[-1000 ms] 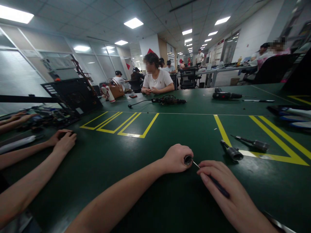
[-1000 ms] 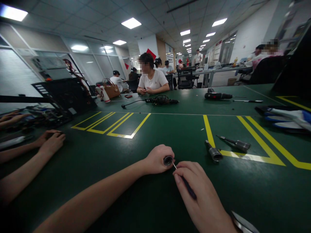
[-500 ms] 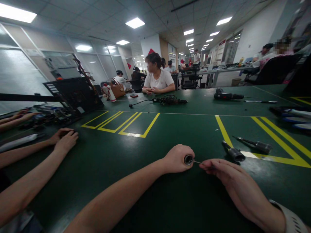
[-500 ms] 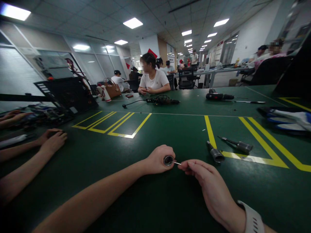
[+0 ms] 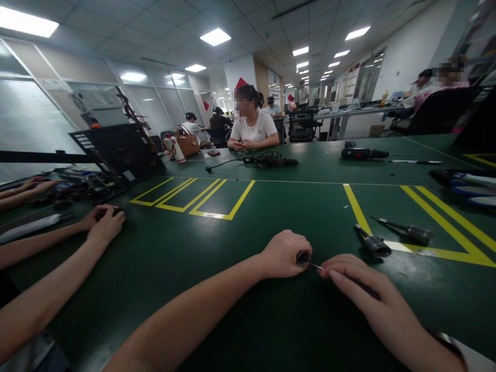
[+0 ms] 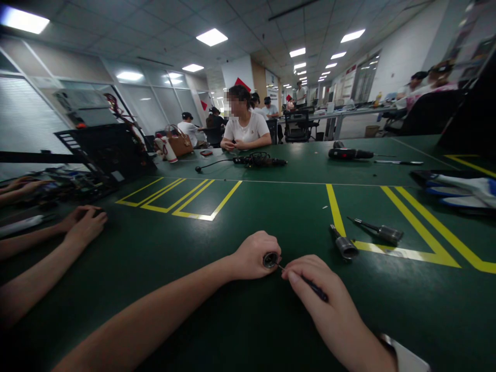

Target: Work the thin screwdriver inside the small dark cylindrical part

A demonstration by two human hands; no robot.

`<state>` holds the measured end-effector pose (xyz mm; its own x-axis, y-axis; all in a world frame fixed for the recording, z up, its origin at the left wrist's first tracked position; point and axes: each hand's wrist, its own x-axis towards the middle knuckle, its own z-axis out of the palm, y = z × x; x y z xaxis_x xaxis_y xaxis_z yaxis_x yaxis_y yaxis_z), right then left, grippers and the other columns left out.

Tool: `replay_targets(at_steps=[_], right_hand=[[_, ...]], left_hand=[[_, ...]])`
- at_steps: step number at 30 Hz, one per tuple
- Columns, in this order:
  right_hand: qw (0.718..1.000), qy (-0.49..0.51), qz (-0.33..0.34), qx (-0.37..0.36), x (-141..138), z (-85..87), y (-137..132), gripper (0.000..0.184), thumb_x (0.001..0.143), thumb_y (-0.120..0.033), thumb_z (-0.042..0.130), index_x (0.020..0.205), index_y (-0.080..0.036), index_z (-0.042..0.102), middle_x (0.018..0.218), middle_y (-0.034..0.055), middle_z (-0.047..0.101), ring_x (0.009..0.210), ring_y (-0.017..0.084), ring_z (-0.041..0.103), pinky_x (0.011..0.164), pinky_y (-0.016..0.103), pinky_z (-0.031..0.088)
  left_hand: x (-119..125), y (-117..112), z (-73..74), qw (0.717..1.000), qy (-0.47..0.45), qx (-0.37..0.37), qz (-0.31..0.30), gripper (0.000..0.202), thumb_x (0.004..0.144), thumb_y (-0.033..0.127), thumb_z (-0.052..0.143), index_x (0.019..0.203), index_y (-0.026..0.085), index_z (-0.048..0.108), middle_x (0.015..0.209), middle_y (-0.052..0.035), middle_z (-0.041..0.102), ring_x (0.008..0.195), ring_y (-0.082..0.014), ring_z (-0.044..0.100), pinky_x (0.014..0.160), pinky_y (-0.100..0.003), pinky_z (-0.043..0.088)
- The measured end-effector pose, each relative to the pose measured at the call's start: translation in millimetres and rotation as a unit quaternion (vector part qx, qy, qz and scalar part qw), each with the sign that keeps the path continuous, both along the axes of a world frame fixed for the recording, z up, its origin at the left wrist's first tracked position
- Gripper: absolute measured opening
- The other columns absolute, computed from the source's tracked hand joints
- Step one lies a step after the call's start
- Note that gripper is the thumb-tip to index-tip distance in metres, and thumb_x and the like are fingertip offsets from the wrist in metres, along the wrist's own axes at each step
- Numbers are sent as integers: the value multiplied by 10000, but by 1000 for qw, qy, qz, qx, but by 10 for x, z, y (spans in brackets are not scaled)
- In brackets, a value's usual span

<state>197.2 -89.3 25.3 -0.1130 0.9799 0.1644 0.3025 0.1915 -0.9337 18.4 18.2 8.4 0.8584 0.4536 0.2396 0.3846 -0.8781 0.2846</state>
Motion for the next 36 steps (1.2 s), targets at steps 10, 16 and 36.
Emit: replay_targets(at_steps=[10, 16, 36], right_hand=[[946, 246, -69, -198, 29, 2, 101, 241, 663, -414, 670, 698, -190, 751, 826, 83, 746, 936, 286, 624, 901, 414, 428], [938, 279, -68, -195, 15, -6, 123, 229, 674, -398, 672, 708, -186, 752, 812, 83, 752, 920, 281, 637, 903, 417, 440], [991, -70, -11, 109, 22, -24, -59, 202, 878, -303, 508, 898, -250, 702, 989, 75, 679, 948, 250, 599, 824, 399, 481]], left_hand=[[-22, 15, 29, 999, -23, -25, -19, 59, 774, 216, 569, 762, 168, 537, 770, -5, 620, 752, -132, 573, 765, -272, 394], [-10, 42, 12, 997, -54, -48, -3, 94, 764, 239, 582, 735, 172, 522, 759, -3, 621, 747, -133, 577, 801, -285, 390], [11, 26, 20, 1000, -14, -24, 6, 60, 775, 225, 574, 770, 177, 539, 791, -1, 630, 772, -136, 580, 778, -277, 372]])
